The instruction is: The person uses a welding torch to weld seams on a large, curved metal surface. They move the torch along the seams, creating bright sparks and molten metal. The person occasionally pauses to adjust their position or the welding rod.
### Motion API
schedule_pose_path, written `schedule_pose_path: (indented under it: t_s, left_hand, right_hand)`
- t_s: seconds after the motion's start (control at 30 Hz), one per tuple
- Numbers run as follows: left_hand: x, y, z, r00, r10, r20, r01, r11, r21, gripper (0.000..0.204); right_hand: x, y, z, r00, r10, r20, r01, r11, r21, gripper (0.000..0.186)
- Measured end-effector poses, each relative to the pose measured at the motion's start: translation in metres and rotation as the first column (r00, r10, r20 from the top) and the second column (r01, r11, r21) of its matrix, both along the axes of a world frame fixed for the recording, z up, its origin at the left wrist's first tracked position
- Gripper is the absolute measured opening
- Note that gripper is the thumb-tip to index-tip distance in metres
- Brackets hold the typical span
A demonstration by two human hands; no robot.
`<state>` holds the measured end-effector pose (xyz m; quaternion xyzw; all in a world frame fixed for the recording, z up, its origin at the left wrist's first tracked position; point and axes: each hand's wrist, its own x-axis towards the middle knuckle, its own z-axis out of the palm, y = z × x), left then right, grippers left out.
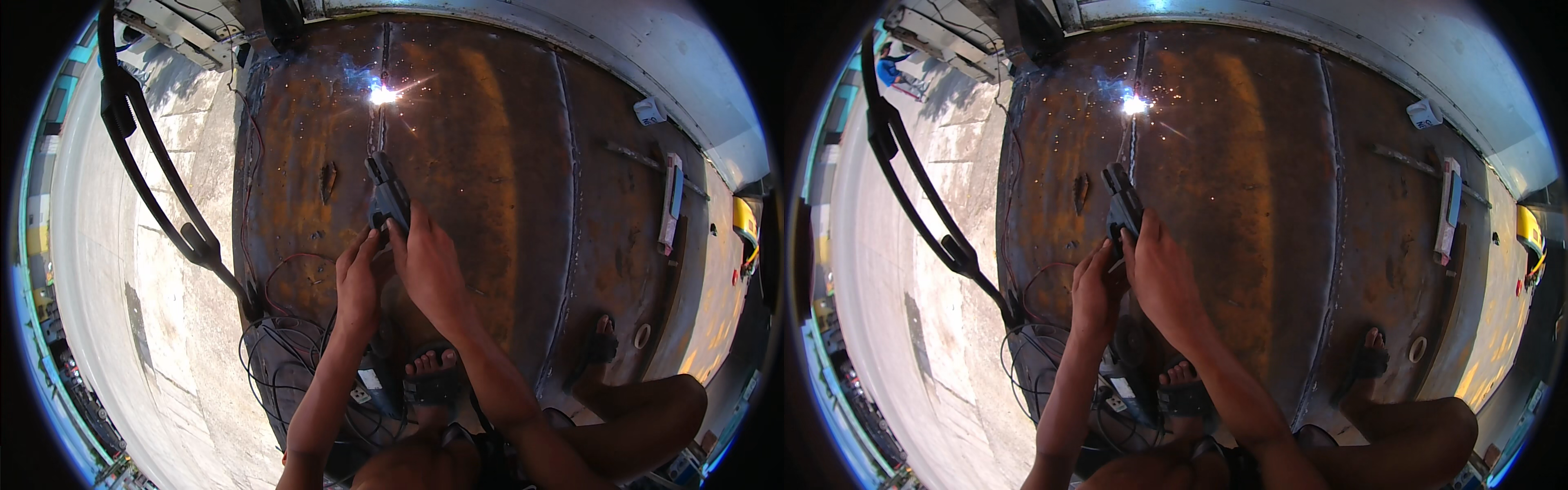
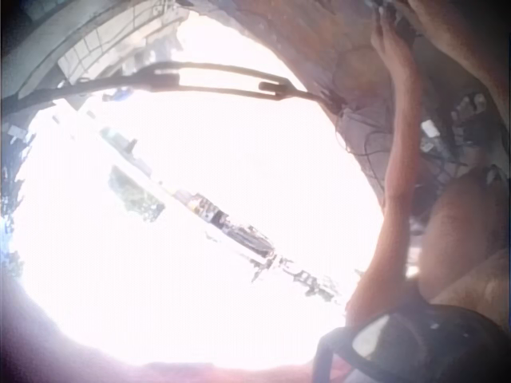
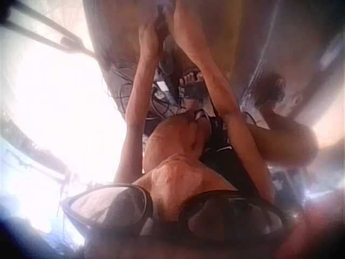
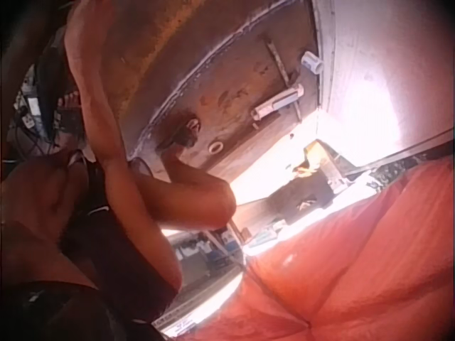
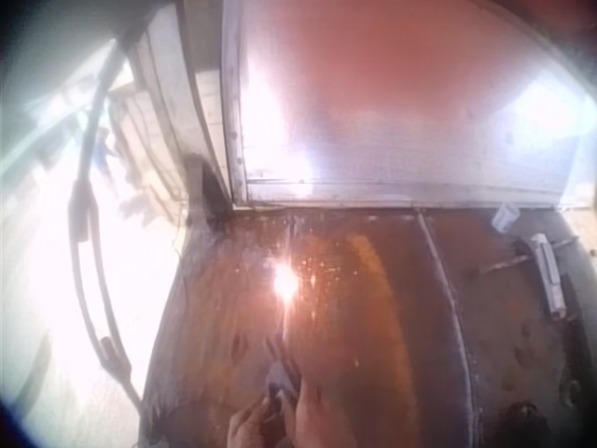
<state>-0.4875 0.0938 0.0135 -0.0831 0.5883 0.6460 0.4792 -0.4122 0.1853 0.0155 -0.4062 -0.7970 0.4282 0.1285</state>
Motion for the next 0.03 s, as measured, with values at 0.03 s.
schedule_pose_path:
  t_s: [0.03]
  left_hand:
    - [-0.0007, -0.0007, 0.0003, 1.0, 0.0, -0.002, 0.0, 1.0, -0.003, 0.036]
  right_hand:
    - [-0.0013, -0.0014, -0.0006, 1.0, -0.023, -0.016, 0.023, 1.0, -0.011, 0.037]
